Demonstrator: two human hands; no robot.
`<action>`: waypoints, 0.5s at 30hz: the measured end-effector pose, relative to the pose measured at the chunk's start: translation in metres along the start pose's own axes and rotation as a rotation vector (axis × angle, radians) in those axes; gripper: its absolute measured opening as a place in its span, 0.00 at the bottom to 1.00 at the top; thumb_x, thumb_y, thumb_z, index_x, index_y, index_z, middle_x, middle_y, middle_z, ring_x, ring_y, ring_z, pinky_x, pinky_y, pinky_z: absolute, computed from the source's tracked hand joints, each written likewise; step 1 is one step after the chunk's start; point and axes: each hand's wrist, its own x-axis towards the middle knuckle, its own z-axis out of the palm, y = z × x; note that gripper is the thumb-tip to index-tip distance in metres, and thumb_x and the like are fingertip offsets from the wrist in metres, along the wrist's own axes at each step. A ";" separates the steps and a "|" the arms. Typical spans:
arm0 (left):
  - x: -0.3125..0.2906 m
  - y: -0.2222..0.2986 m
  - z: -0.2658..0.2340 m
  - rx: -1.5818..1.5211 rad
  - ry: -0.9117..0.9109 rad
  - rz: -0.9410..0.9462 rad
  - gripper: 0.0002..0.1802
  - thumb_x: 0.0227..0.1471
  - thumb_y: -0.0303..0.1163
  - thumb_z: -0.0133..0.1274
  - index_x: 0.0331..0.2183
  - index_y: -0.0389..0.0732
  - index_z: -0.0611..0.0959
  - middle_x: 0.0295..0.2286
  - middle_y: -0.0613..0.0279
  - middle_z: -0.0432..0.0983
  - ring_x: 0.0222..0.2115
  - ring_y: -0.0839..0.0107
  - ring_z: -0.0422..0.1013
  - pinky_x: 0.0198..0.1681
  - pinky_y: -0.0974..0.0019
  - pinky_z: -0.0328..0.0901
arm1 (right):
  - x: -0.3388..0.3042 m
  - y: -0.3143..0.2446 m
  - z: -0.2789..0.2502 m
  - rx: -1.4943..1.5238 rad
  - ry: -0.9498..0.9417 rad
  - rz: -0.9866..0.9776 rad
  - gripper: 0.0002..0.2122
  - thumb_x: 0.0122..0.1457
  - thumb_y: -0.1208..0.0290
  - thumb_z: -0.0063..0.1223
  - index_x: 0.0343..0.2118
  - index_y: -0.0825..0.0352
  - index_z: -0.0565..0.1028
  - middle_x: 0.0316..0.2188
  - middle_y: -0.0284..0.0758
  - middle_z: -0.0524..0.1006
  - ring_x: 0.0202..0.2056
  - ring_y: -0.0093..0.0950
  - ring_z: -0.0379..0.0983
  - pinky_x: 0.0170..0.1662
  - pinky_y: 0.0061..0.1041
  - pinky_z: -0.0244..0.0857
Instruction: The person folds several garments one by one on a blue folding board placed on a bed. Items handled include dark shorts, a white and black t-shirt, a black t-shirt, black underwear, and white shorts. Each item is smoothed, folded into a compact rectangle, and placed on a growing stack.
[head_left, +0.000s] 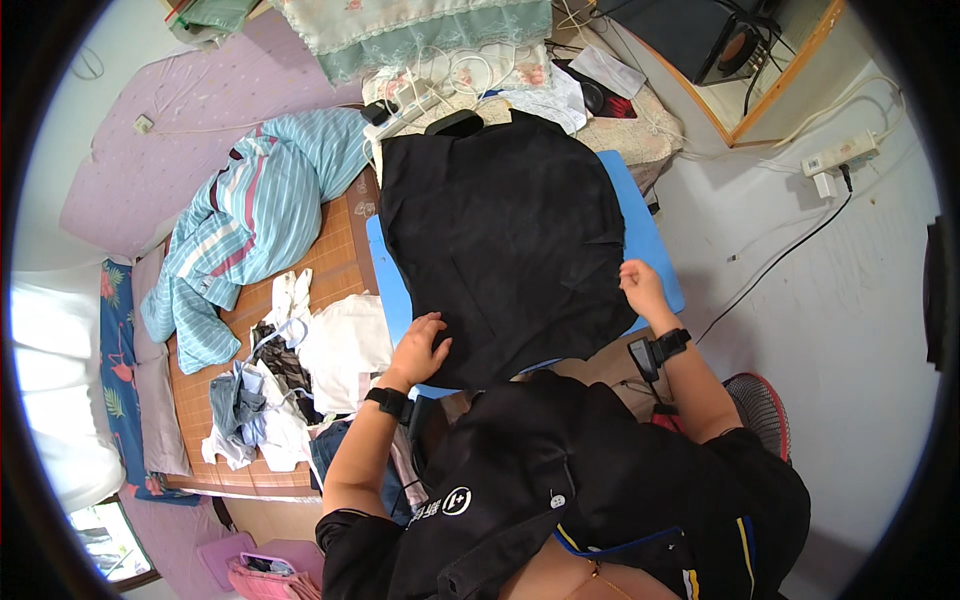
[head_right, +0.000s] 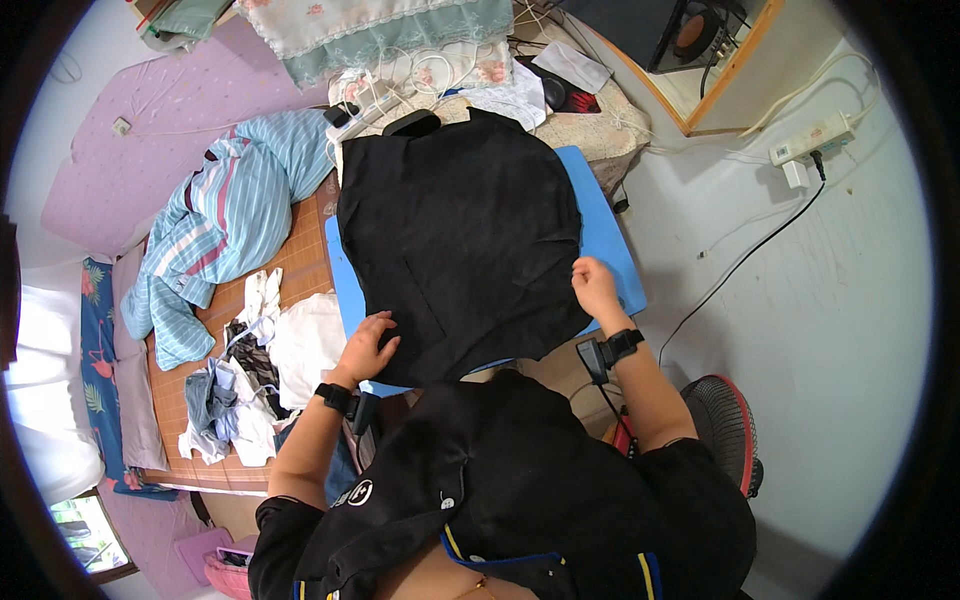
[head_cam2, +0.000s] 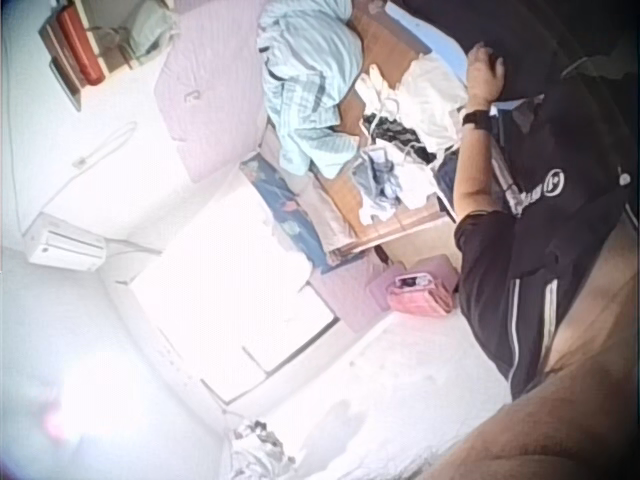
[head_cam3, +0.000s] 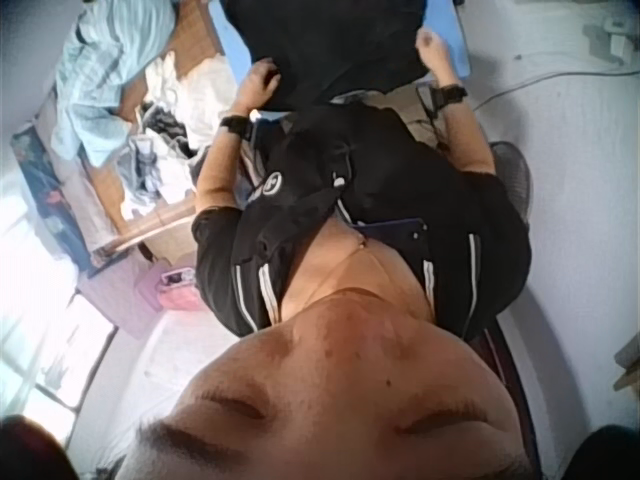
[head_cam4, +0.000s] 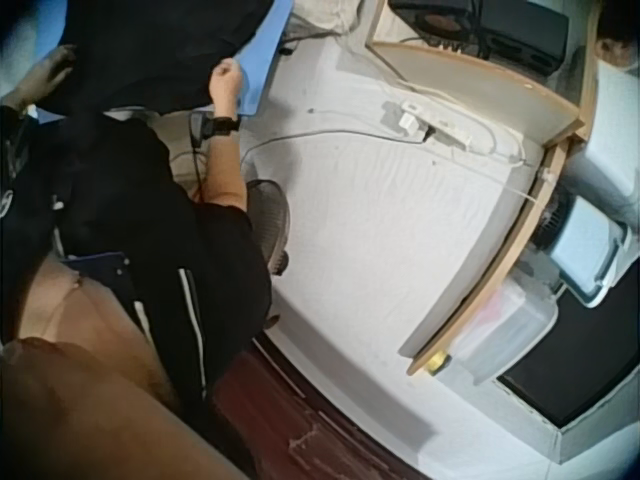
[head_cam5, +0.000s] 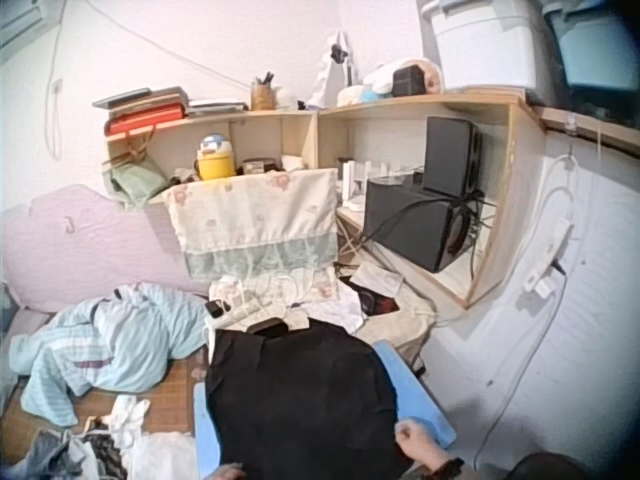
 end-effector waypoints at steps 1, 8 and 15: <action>-0.001 -0.008 0.007 0.034 -0.053 -0.004 0.18 0.41 0.32 0.53 0.37 0.35 0.71 0.44 0.47 0.64 0.47 0.51 0.59 0.49 0.59 0.56 | 0.006 0.005 0.000 -0.120 0.055 -0.016 0.12 0.46 0.77 0.48 0.36 0.66 0.68 0.30 0.41 0.71 0.30 0.35 0.70 0.32 0.28 0.65; 0.002 -0.002 0.010 0.180 -0.199 -0.074 0.28 0.36 0.34 0.56 0.42 0.35 0.69 0.49 0.45 0.56 0.51 0.50 0.53 0.53 0.59 0.52 | 0.085 -0.003 0.007 -0.700 -0.246 0.079 0.14 0.46 0.74 0.46 0.39 0.65 0.67 0.30 0.46 0.71 0.33 0.45 0.67 0.35 0.41 0.63; -0.003 -0.006 0.012 0.136 -0.164 -0.063 0.30 0.34 0.30 0.57 0.44 0.36 0.68 0.50 0.48 0.55 0.52 0.51 0.51 0.54 0.59 0.51 | 0.138 -0.022 0.019 0.281 -0.117 -0.133 0.18 0.48 0.79 0.50 0.44 0.67 0.65 0.33 0.35 0.73 0.30 0.25 0.70 0.36 0.23 0.65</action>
